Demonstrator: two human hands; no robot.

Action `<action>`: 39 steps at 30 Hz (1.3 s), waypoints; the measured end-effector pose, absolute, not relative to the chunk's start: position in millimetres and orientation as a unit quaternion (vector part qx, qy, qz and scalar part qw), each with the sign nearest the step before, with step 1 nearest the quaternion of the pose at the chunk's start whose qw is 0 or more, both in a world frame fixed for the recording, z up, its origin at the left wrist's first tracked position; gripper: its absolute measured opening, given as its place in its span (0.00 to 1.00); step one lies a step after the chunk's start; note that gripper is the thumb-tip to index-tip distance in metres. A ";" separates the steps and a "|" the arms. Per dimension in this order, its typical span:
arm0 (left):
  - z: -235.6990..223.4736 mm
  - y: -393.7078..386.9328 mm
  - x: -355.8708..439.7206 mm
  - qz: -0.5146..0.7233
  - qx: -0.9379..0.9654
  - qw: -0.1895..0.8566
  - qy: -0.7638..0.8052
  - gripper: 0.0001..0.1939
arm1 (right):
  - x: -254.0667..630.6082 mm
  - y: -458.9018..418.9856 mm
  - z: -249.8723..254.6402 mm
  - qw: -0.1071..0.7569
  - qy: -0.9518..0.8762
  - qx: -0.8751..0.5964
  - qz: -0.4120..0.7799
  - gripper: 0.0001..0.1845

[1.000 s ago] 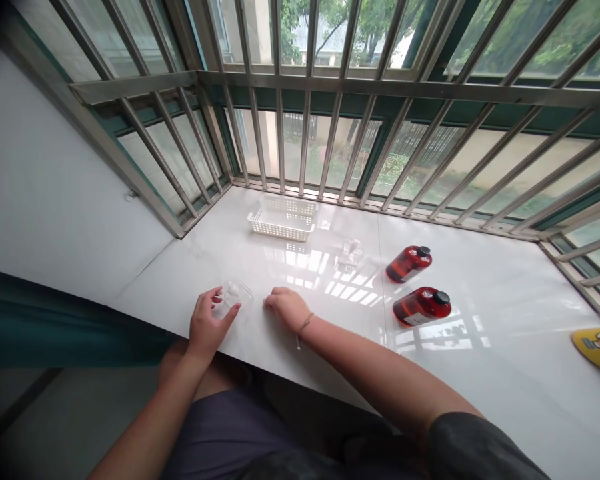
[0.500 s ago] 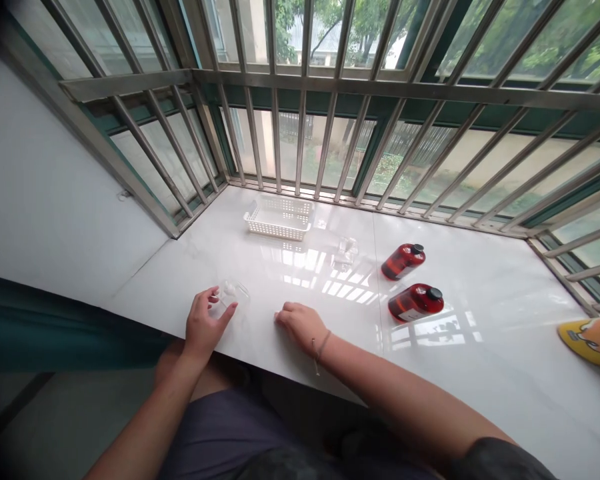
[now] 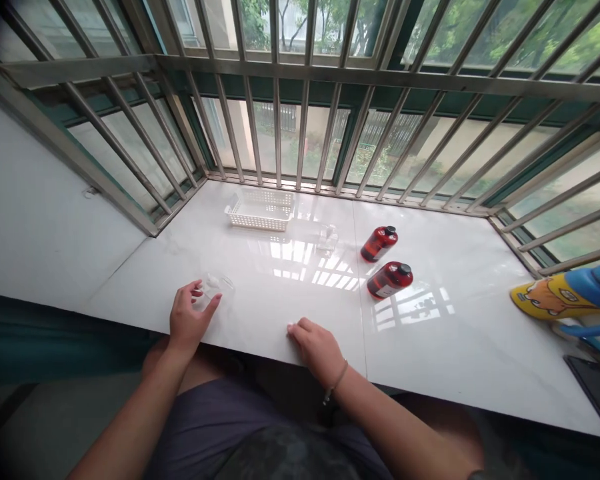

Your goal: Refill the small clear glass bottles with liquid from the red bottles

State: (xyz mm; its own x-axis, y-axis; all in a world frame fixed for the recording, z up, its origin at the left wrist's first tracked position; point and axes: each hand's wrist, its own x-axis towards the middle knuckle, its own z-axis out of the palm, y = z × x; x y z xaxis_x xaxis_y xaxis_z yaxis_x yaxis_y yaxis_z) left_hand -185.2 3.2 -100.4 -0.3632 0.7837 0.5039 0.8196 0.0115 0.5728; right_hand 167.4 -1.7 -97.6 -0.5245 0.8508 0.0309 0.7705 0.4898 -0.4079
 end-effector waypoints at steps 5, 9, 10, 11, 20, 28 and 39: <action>-102.3 4.6 -187.9 -0.415 -0.570 0.033 -0.708 0.32 | 244.3 10.5 -100.4 0.247 -0.710 -0.610 0.250 0.13; -101.6 5.5 -186.7 -0.415 -0.575 0.039 -0.704 0.34 | 295.9 42.2 -90.9 0.330 -0.591 -0.696 0.242 0.11; -100.8 5.4 -185.9 -0.416 -0.575 0.039 -0.703 0.34 | 299.7 41.6 -90.1 0.345 -0.569 -0.702 0.254 0.11; -99.9 5.3 -185.1 -0.416 -0.575 0.038 -0.704 0.35 | 299.7 37.5 -89.9 0.361 -0.547 -0.704 0.273 0.11; -94.3 13.8 -181.3 -0.382 -0.558 -0.025 -0.736 0.38 | 273.8 -31.5 -68.5 0.536 -0.262 -0.476 0.647 0.20; -86.7 53.6 -129.6 -0.370 -0.558 -0.117 -0.734 0.38 | 306.8 -37.9 -66.5 0.580 -0.078 -0.347 0.733 0.14; -81.1 104.6 -19.9 -0.333 -0.640 -0.165 -0.673 0.39 | 475.5 13.5 -87.1 0.622 -0.153 -0.665 0.383 0.17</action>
State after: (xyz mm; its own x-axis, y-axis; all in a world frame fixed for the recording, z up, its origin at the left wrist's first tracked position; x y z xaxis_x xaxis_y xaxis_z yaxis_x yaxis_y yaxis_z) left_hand -19.9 104.6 -81.1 -0.1264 0.9709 0.2033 0.7509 -0.0403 0.6591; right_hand 475.5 13.5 -87.1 0.6590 0.6808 -0.3198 -0.2731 -0.1795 -0.9451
